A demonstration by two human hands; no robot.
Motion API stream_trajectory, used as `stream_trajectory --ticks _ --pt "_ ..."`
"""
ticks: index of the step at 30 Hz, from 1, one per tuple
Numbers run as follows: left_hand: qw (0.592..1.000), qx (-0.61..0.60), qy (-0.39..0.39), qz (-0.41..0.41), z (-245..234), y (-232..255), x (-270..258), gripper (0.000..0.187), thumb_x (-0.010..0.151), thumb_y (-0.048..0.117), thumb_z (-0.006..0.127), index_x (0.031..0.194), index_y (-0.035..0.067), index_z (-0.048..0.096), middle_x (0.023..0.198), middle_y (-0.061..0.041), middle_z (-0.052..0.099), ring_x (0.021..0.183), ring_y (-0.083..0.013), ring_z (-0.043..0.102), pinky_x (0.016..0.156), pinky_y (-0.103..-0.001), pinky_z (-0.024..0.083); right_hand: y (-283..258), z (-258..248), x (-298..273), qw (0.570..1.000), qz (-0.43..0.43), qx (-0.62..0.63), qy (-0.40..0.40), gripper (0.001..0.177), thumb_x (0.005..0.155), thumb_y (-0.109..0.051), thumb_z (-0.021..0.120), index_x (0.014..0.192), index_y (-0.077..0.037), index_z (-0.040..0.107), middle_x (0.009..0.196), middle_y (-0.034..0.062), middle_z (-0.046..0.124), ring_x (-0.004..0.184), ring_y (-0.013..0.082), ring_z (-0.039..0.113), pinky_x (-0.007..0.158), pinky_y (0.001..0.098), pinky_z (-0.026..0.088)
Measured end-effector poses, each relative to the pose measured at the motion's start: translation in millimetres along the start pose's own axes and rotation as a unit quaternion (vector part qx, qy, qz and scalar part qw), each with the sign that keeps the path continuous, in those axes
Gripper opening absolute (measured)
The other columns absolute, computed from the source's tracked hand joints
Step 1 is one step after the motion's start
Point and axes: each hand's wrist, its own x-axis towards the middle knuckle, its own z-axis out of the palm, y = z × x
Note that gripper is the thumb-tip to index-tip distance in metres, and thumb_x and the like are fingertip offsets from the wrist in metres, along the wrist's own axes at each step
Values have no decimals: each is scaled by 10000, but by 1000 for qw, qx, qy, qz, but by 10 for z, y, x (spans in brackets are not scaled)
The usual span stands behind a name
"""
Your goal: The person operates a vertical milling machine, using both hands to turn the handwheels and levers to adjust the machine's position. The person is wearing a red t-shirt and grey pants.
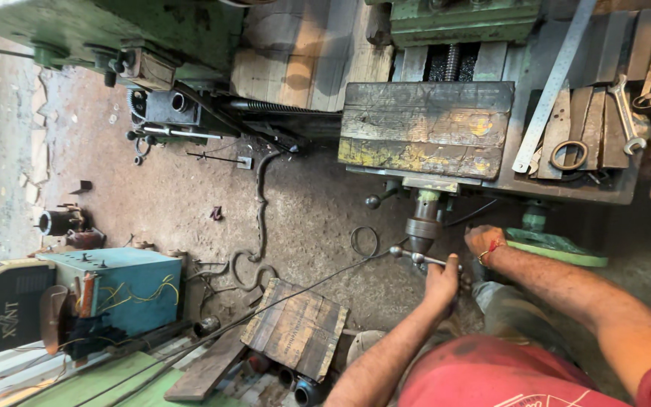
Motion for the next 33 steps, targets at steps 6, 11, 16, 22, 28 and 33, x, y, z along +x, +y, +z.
stream_trajectory --ticks 6,11,16,22,28,33 --pt "996 57 -62 -21 -143 559 -257 332 807 279 841 848 33 622 694 -28 655 549 -124 610 508 -315 490 -38 -1 20 999 21 -13 -22 235 1048 -235 542 941 -189 747 848 4 758 796 212 752 586 391 585" --pt "991 76 -111 -21 -271 562 -236 308 794 265 830 848 39 628 725 -42 665 581 -151 618 547 -330 508 -30 -32 21 999 12 -27 18 195 986 -248 569 925 -194 746 809 8 757 759 229 751 551 405 581" --pt "980 186 -62 26 -312 421 -172 451 755 308 849 1072 55 651 960 -93 716 893 -245 697 820 -402 563 -23 -60 10 999 8 -19 34 184 971 -244 580 925 -185 748 839 10 755 776 234 743 585 416 580" --pt "874 485 -15 32 -435 1023 -549 898 743 465 839 1315 -108 453 1273 -302 606 1147 -415 645 961 -463 535 -32 -82 17 999 7 -37 14 187 983 -232 569 1017 -175 744 848 10 762 802 229 749 582 401 594" --pt "838 521 48 152 -422 1135 -585 1313 656 461 900 1470 -229 135 1510 -454 198 1352 -501 452 1083 -469 436 -4 -101 29 1000 -1 11 4 195 973 -224 577 1053 -152 740 894 13 771 846 226 755 653 397 610" --pt "874 472 -17 117 -520 986 -438 1260 716 417 798 1510 -270 102 1561 -514 196 1299 -506 552 1080 -423 490 -23 -118 40 1000 11 10 -16 195 982 -220 571 1073 -164 734 910 6 771 861 217 755 654 386 615"
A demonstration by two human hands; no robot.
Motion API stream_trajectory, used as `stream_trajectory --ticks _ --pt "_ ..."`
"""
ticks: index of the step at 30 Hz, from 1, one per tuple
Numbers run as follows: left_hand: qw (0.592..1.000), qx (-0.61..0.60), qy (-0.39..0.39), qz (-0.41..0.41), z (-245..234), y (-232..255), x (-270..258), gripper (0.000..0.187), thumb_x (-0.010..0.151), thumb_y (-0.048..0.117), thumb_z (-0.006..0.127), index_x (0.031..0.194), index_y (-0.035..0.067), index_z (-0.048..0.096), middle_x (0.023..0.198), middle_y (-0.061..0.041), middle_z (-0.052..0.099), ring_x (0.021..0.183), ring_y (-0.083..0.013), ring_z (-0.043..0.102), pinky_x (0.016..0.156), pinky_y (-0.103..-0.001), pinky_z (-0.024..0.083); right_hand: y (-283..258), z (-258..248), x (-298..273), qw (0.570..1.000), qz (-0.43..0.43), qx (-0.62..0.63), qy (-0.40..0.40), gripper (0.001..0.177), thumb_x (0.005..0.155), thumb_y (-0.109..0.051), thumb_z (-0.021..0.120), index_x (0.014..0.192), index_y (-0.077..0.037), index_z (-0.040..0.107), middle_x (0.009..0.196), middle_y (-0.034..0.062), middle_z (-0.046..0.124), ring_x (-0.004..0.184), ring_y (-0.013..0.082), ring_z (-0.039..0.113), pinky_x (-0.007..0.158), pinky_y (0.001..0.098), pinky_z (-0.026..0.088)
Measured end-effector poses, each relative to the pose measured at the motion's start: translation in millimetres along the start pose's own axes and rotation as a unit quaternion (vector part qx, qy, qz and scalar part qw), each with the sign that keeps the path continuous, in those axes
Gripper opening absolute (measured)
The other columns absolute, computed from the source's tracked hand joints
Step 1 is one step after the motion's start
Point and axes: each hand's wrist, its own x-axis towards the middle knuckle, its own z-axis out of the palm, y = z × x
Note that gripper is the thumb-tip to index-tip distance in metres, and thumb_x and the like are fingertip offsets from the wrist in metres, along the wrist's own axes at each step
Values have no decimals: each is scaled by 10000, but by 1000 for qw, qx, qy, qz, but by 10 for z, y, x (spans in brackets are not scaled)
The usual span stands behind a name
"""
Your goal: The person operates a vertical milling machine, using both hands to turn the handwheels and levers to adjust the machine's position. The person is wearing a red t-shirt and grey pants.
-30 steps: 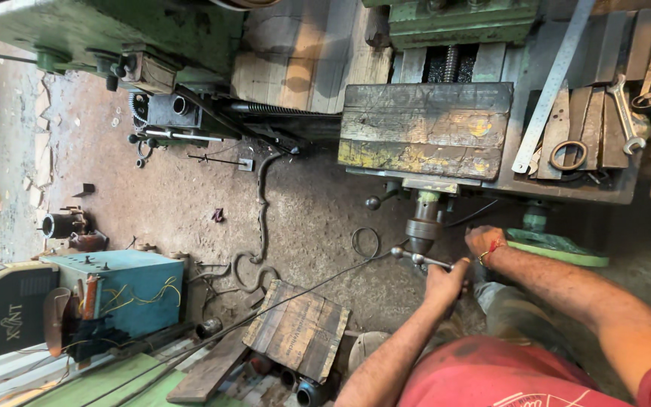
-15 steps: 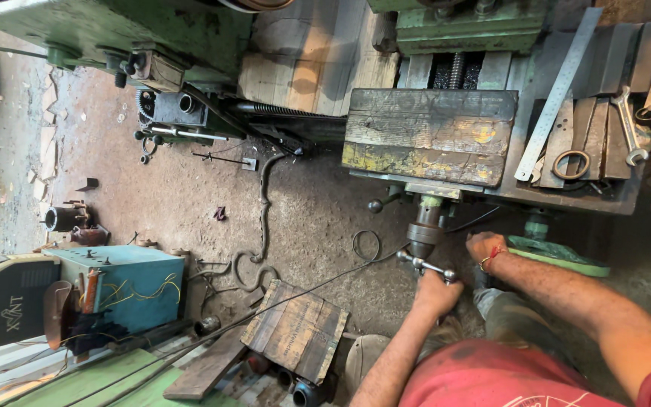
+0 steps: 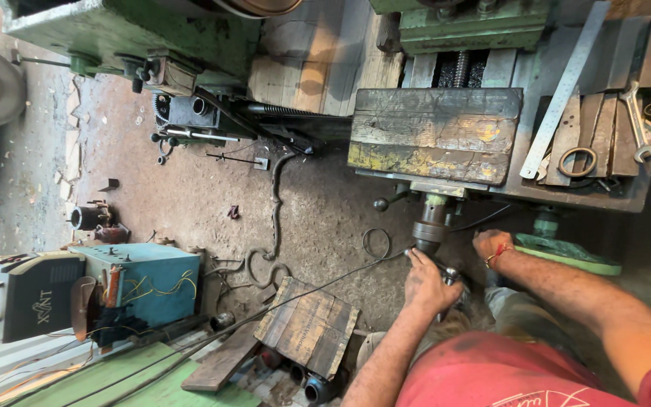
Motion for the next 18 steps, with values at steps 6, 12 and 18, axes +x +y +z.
stream_trajectory --ticks 6,12,18 --pt "999 -30 -25 16 -115 -116 30 1272 673 452 803 1488 -264 139 1520 -473 308 1309 -499 536 1075 -427 479 2 -11 3 1000 -2 5 -10 205 981 -223 565 1083 -164 732 898 7 771 854 214 758 647 386 618" --pt "996 -54 -45 47 -306 -166 40 1206 668 437 769 1496 -243 216 1373 -409 530 1273 -480 572 1072 -446 480 5 -11 15 1000 8 21 -19 239 1004 -240 534 996 -155 758 883 33 780 839 233 765 651 395 619" --pt "992 -79 -94 36 -579 -139 43 959 618 444 736 1370 -97 488 1210 -304 660 1167 -439 642 1011 -454 514 -2 2 12 1000 3 14 -23 282 1045 -249 505 970 -162 763 885 36 778 841 238 764 673 405 616"
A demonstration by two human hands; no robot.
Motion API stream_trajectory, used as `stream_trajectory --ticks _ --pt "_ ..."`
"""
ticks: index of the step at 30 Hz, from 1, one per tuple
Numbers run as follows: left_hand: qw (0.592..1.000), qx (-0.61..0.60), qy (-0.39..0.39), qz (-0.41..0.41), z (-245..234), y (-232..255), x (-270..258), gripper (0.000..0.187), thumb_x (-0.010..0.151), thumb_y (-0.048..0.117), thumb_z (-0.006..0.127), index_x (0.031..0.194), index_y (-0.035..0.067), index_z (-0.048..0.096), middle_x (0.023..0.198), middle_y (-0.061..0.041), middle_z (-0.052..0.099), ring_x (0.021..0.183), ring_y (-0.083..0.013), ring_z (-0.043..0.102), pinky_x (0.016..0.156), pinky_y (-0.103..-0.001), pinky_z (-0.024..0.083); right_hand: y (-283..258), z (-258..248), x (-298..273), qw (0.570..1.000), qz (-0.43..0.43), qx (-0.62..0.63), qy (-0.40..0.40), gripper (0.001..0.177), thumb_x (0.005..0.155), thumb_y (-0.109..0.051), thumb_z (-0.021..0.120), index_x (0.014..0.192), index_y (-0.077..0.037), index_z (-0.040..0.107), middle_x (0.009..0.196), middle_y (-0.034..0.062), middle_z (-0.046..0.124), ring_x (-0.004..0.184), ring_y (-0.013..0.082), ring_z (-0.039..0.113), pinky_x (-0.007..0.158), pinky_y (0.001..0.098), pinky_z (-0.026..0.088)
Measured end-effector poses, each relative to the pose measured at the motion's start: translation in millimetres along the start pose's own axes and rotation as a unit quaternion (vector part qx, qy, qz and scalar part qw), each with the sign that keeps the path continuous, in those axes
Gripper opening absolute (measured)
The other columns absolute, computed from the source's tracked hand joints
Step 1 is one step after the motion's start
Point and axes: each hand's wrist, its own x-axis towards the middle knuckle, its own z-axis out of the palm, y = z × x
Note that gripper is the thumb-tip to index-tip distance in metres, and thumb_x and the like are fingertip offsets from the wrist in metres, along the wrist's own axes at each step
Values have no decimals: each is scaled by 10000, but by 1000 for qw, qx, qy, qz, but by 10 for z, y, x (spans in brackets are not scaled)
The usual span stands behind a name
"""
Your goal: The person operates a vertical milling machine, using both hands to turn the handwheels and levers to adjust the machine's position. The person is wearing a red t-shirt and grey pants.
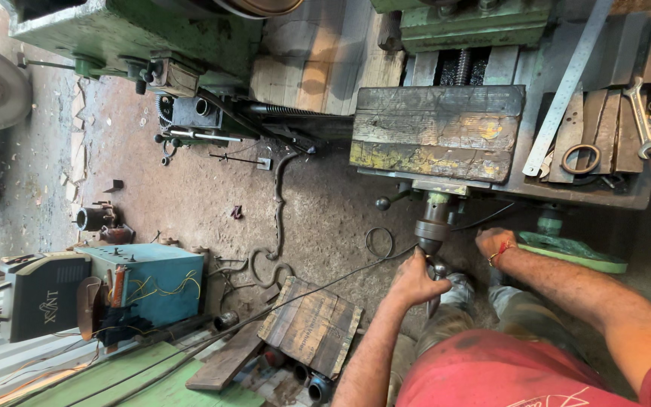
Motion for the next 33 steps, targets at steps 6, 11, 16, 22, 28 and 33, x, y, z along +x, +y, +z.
stream_trajectory --ticks 6,11,16,22,28,33 --pt "1000 -17 -15 8 -77 -45 14 950 604 432 729 1371 -82 502 1127 -283 706 1102 -417 683 977 -454 535 5 7 2 1000 -3 -1 1 249 1023 -244 520 1002 -161 754 885 31 776 850 238 760 669 404 619" --pt "998 -45 -23 29 -133 -75 16 815 617 406 742 1283 -38 592 1074 -261 724 1068 -389 700 942 -446 542 20 16 1 1000 -9 6 -4 239 998 -229 536 1125 -146 722 943 32 776 889 229 757 687 397 623" --pt "995 -74 -36 57 -192 -136 26 688 634 371 762 1176 -28 621 1014 -214 729 987 -325 717 881 -420 552 24 15 8 1000 -18 1 -18 262 984 -219 545 1175 -138 706 953 24 773 893 224 755 687 393 626" --pt "988 -117 -75 72 -229 -266 79 684 647 339 756 1212 -20 617 993 -161 719 941 -264 693 854 -385 548 16 22 3 1000 -15 4 -5 230 991 -222 544 1112 -147 725 935 23 771 885 221 752 691 390 620" --pt "980 -150 -111 62 -240 -384 139 698 657 295 759 1271 -3 612 1049 -114 716 983 -213 672 880 -351 537 2 33 -1 1000 -2 -2 -7 221 1006 -221 537 1089 -148 728 912 23 766 863 221 749 656 389 614" --pt "963 -209 -149 77 -244 -486 193 696 672 263 756 1304 11 610 1101 -87 718 1019 -169 655 910 -320 522 -1 40 1 1000 -2 -16 -10 223 999 -218 541 1105 -147 724 924 11 765 869 219 745 640 388 611"
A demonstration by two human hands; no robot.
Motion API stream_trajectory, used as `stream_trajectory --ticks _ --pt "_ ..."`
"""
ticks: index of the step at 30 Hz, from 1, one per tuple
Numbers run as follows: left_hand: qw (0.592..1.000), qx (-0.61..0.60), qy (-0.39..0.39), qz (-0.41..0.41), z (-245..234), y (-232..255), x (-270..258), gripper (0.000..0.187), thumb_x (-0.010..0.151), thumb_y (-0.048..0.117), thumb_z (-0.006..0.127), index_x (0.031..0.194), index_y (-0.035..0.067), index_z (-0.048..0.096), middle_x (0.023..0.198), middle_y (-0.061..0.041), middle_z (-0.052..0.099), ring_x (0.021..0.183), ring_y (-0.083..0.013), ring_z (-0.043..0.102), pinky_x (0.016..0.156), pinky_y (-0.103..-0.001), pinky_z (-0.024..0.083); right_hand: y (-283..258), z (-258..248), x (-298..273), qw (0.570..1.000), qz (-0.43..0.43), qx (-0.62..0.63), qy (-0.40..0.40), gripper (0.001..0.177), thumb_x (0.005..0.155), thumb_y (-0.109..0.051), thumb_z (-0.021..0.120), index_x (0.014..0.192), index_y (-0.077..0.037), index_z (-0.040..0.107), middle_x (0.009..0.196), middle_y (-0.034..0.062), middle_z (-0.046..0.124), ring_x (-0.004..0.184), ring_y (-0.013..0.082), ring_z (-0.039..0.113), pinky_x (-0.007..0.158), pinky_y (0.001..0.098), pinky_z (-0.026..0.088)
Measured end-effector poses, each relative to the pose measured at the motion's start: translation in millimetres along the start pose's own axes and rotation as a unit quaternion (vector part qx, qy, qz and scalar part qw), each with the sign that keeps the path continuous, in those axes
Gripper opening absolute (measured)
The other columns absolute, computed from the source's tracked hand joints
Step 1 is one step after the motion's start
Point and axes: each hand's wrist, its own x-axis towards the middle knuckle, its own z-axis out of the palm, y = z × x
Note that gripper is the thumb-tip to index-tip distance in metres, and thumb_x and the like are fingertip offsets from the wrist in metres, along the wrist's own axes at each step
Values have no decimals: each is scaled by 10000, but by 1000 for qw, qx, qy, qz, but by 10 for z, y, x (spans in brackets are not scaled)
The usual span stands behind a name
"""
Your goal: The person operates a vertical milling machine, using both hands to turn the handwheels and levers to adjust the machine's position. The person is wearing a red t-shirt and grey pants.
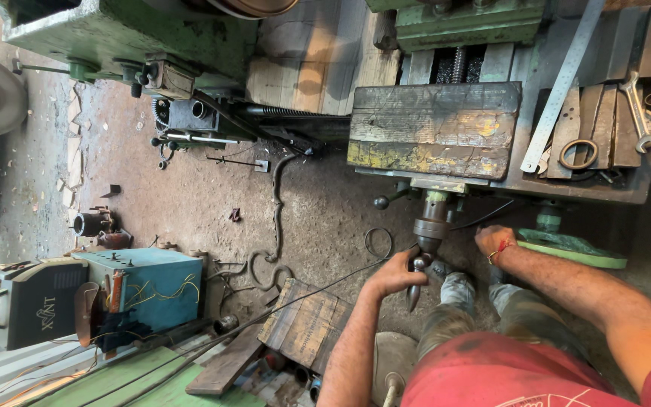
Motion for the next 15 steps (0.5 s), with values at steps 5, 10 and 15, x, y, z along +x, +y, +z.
stream_trajectory --ticks 5,10,15 --pt "1000 -13 -17 21 -48 -64 7 680 693 249 760 1312 6 615 1083 -83 706 992 -161 630 891 -318 514 8 5 -3 1000 -7 0 -2 241 995 -217 545 1153 -143 712 940 11 767 872 221 743 647 393 609" --pt "998 -37 -37 19 -89 -126 38 699 690 248 758 1330 12 608 1118 -76 700 1020 -159 619 919 -312 497 13 12 -18 999 -23 -19 16 296 967 -220 562 1222 -132 681 967 10 760 901 221 736 672 399 609" --pt "997 -63 -33 -20 -123 -254 79 782 675 234 769 1393 34 535 1160 -66 692 1045 -162 633 940 -308 491 18 12 -8 999 -27 -21 -3 300 967 -219 564 1230 -130 678 977 19 760 908 226 737 680 396 610"
